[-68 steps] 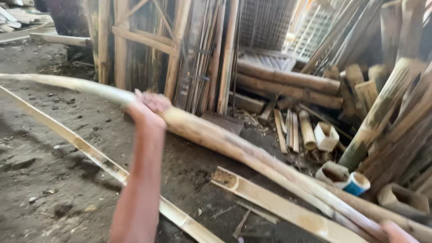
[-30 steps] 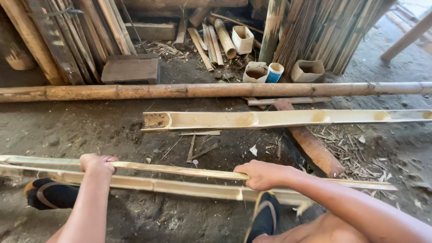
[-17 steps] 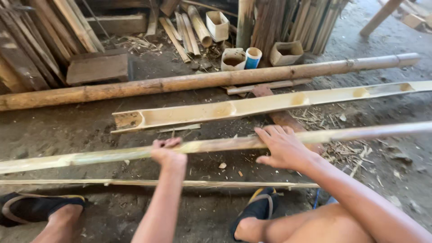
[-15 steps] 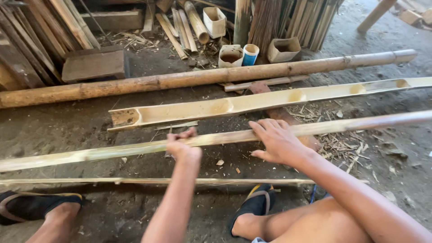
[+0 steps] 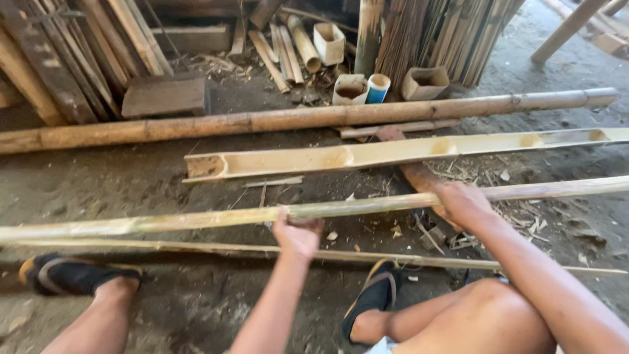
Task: The person splits a long bamboo pole into flat strips using a machete and a wooden mallet. They then further split the strips into thinner slats by hand and refine the edges with the machete.
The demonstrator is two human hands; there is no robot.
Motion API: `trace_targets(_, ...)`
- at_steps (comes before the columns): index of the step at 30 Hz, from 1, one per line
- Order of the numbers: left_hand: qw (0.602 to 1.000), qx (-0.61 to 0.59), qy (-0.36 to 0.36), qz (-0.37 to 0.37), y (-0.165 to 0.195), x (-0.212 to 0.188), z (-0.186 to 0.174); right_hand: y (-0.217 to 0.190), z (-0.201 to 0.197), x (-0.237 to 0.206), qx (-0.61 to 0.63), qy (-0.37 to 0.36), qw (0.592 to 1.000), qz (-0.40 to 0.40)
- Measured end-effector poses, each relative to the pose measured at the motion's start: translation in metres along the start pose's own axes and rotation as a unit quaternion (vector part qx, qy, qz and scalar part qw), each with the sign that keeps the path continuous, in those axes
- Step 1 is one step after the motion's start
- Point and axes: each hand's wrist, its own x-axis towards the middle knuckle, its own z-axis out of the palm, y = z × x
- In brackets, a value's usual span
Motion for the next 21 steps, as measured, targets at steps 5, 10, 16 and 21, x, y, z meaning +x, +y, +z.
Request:
trace_targets(5,0.984,-0.077,0.053,0.151,0.137,0.011,-0.003,0.004,-0.009,-0.005,0.004,-0.063,0.997,0.039)
trace_targets(10,0.971,-0.139,0.044,0.190,0.226,0.022,0.025,-0.003,-0.043,0.021,-0.081,-0.036,0.995,0.051)
trace_targets(16,0.974,-0.116,-0.026,0.193,0.277,0.023,0.076,-0.086,-0.106,0.071,-0.021,-0.013,0.997,-0.071)
trace_targets(21,0.963,-0.155,-0.109,0.192,0.315,-0.016,0.138,-0.094,-0.180,0.084,-0.027,0.052,0.993,0.101)
